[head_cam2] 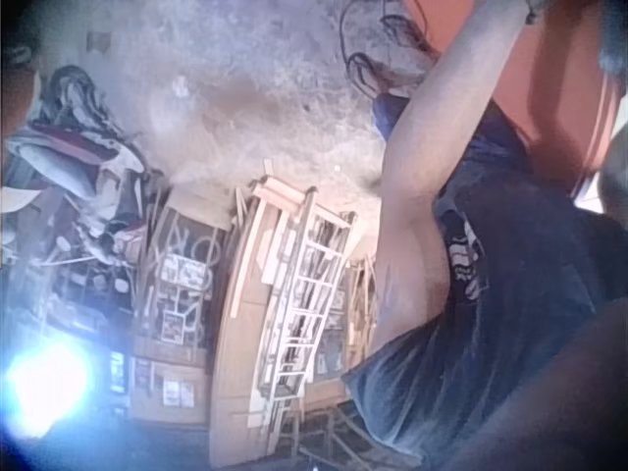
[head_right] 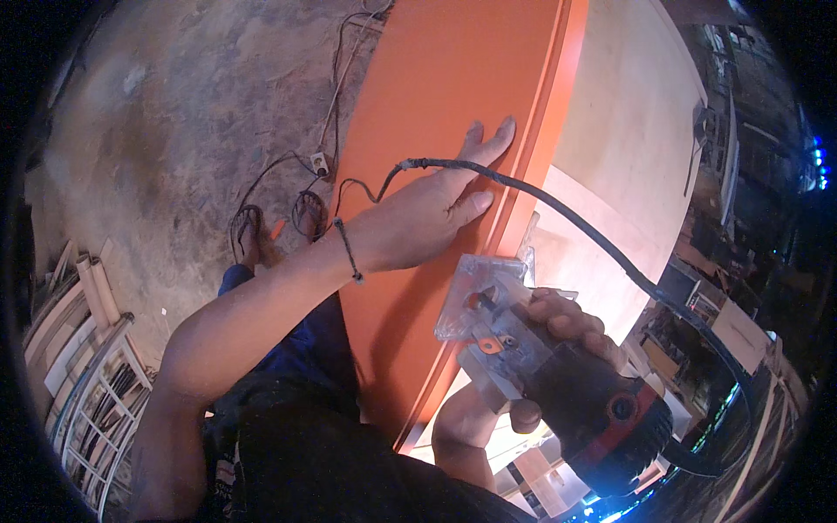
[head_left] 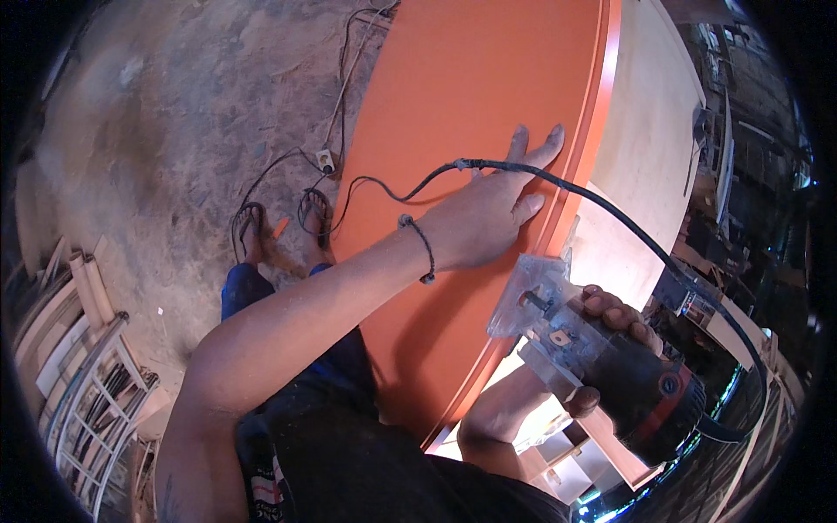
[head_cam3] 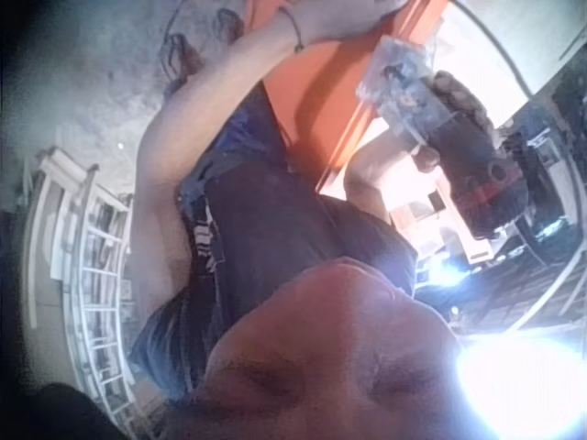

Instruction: The person uses a handheld router to shape the edge of an orange-painted wooden panel, moving the tool along the side of the piece.

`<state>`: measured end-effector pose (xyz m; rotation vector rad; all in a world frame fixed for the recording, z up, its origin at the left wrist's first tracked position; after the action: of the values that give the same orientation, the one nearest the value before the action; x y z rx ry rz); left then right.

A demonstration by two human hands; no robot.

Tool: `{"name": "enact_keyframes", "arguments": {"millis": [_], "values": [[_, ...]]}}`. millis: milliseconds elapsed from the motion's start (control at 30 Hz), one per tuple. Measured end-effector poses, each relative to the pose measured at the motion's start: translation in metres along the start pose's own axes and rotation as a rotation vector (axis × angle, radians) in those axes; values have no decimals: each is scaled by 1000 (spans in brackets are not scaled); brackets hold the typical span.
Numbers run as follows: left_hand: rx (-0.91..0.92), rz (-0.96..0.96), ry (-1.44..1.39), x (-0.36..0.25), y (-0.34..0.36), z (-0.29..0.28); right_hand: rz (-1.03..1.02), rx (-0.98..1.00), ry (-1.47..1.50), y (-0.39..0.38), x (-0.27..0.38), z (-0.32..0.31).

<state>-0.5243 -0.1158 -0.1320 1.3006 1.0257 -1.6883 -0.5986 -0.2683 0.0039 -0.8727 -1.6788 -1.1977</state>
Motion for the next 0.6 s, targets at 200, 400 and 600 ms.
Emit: {"name": "enact_keyframes", "arguments": {"millis": [200, 400, 600], "values": [[13, -7, 32, 1, 1, 1, 2, -28, 80, 4, -2, 1], [11, 44, -43, -3, -1, 2, 29, 96, -2, 13, 4, -7], [5, 32, -48, -1, 0, -3, 144, 214, -39, 21, 11, -15]]}}
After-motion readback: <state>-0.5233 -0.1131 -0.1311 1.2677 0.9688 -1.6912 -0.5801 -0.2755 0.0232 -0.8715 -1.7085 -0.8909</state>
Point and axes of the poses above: each hand's wrist, its own y-axis towards the middle knuckle, its own z-axis out of the palm, x = y × z, the point moved 5 cm from there along y, towards the middle knuckle, and after that the axes turned 7 degrees about -x, right-handed, at the moved point
